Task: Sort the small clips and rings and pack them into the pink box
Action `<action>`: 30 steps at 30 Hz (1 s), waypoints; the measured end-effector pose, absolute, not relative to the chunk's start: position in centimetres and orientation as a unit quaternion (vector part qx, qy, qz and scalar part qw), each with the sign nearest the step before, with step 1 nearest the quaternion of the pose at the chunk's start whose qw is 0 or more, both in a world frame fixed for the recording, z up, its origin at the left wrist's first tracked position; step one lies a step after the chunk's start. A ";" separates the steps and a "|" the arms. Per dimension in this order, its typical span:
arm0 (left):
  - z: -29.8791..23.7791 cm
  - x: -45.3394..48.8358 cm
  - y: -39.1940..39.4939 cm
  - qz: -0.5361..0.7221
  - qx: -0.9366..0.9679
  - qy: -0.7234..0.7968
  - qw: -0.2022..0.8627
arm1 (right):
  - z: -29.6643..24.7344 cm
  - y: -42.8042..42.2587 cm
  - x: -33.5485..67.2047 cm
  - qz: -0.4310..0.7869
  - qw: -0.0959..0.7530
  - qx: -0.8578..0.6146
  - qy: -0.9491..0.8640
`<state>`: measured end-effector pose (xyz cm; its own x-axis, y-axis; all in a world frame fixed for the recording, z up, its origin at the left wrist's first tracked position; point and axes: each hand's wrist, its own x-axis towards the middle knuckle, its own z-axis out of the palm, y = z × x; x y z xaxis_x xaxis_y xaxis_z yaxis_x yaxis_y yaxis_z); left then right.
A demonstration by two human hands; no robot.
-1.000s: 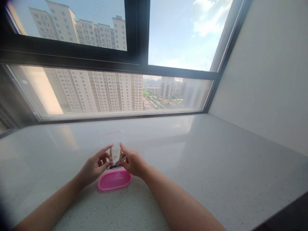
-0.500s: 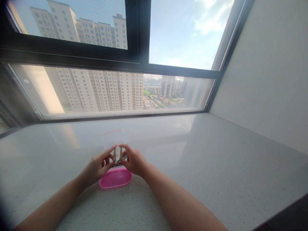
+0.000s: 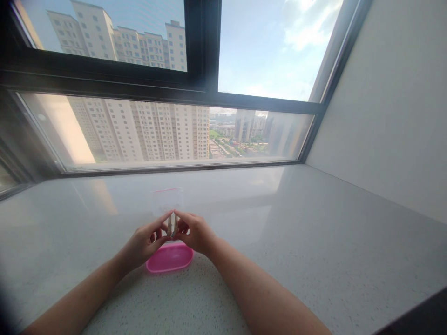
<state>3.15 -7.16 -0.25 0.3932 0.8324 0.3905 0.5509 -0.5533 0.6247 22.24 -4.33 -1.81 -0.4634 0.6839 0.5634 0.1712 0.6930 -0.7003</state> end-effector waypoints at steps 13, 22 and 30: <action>0.0 3.3 -7.2 0.352 0.820 0.407 0.193 | -1.9 -4.4 22.1 0.239 0.452 -0.245 -0.824; 0.0 3.3 -7.3 0.352 0.818 0.408 0.203 | -1.9 -4.4 22.1 0.258 0.435 -0.249 -0.826; -0.1 3.2 -7.2 0.350 0.818 0.408 0.205 | -1.7 -4.5 22.1 0.268 0.435 -0.241 -0.825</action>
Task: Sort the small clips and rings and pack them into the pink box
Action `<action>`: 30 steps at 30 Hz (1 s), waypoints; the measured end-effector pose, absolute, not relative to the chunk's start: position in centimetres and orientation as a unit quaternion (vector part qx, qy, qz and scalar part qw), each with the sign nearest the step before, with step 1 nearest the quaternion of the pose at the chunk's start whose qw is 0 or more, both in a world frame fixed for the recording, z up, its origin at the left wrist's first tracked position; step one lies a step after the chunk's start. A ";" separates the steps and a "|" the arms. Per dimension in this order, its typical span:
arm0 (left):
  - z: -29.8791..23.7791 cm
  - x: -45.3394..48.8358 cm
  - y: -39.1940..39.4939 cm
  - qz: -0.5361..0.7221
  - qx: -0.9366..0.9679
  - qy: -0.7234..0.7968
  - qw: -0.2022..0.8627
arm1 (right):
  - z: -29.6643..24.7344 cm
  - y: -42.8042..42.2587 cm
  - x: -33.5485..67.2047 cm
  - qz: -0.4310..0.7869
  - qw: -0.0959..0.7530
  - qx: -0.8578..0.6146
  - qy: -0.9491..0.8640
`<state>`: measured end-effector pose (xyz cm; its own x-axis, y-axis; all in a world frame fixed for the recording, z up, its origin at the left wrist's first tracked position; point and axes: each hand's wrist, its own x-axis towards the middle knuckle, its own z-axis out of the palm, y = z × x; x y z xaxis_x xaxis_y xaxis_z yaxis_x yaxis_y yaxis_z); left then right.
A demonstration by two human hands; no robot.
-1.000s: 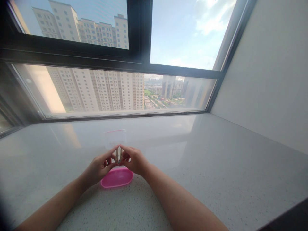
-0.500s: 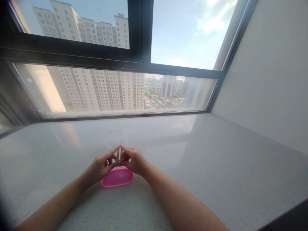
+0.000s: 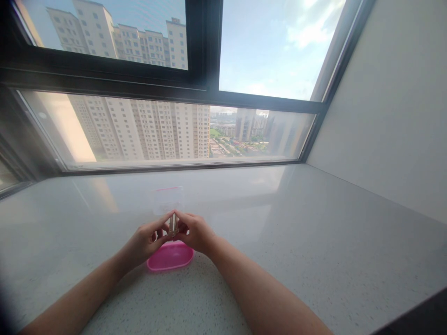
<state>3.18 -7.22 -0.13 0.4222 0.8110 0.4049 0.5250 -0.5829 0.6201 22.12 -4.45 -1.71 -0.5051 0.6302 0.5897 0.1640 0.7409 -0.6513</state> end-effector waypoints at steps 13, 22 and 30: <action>0.0 3.2 -7.2 0.338 0.817 0.420 0.207 | -0.7 -5.0 22.1 0.273 0.415 -0.260 -0.828; 0.0 3.1 -7.2 0.350 0.821 0.400 0.208 | -0.5 -5.2 22.2 0.273 0.411 -0.267 -0.828; 0.4 3.3 -7.3 0.348 0.811 0.417 0.216 | -0.8 -5.0 22.3 0.268 0.416 -0.261 -0.829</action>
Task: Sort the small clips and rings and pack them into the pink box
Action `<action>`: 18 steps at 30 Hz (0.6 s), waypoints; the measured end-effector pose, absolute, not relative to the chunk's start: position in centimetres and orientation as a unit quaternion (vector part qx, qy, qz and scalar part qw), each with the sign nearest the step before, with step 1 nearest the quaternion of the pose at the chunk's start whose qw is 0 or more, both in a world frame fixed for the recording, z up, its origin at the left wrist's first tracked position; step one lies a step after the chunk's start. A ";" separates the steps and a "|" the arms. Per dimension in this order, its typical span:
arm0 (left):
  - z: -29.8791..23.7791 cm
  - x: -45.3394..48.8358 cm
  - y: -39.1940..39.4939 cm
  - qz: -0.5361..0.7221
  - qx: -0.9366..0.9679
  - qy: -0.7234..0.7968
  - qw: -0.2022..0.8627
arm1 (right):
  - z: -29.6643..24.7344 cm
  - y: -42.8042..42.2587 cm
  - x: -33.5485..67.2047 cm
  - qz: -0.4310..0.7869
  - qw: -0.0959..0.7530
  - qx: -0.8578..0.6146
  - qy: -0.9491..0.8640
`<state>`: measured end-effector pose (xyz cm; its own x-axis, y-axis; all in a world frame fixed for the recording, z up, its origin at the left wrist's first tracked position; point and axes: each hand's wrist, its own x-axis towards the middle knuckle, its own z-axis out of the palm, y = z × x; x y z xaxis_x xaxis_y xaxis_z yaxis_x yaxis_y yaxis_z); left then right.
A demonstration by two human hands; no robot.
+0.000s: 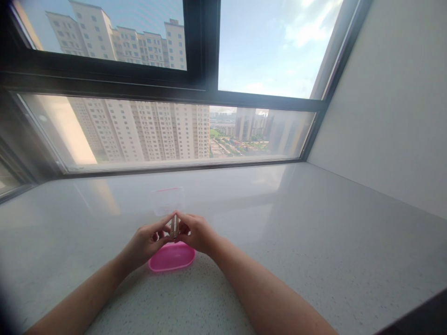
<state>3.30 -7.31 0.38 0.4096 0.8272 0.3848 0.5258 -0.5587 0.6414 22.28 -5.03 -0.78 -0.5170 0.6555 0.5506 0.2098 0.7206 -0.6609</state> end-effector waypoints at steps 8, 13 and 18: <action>0.4 3.4 -7.4 0.360 0.801 0.417 0.237 | -1.7 -4.5 22.4 0.285 0.436 -0.244 -0.818; 0.4 3.4 -7.5 0.358 0.800 0.414 0.247 | -1.3 -4.7 22.3 0.297 0.439 -0.250 -0.810; 0.3 3.4 -7.5 0.370 0.794 0.415 0.245 | -1.3 -4.7 22.2 0.319 0.459 -0.239 -0.794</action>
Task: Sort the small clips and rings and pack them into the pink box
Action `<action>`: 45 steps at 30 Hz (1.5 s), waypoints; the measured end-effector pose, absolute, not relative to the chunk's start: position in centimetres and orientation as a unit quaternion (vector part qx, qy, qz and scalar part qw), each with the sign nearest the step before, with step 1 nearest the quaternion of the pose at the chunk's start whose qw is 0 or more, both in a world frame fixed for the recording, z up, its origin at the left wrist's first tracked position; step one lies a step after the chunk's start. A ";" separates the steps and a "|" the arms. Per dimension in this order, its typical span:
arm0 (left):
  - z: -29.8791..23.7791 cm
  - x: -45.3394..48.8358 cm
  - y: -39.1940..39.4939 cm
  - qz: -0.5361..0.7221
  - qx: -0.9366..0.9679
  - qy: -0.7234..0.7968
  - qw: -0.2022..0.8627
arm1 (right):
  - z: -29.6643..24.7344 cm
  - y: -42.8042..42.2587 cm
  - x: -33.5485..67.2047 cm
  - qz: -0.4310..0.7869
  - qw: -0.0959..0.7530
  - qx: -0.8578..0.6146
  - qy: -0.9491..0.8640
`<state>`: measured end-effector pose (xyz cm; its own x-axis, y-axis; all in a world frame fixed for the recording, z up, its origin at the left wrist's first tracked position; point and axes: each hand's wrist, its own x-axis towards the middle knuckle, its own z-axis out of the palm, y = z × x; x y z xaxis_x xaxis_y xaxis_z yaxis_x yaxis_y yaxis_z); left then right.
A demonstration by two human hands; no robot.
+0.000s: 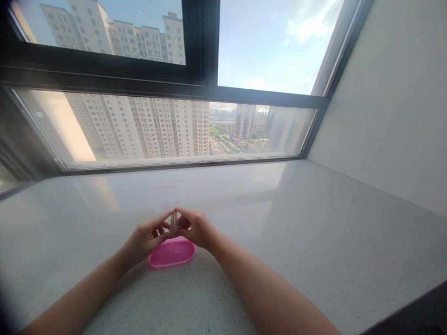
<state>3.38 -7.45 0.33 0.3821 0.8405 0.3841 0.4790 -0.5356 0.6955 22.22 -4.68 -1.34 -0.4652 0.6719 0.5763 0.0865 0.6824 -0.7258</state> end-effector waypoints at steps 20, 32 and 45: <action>0.6 3.5 -7.6 0.387 0.778 0.421 0.258 | -1.0 -4.9 22.1 0.323 0.451 -0.234 -0.799; 1.0 3.7 -7.7 0.394 0.758 0.435 0.284 | -1.3 -4.9 22.2 0.322 0.450 -0.239 -0.798; 1.3 3.9 -7.9 0.403 0.726 0.441 0.340 | -0.9 -5.1 22.1 0.315 0.449 -0.245 -0.800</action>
<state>3.93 -7.90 1.31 0.2863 0.9147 0.2851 0.3675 -0.3797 0.8490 22.12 -5.14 -0.94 -0.4769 0.6747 0.5634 0.1090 0.6814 -0.7237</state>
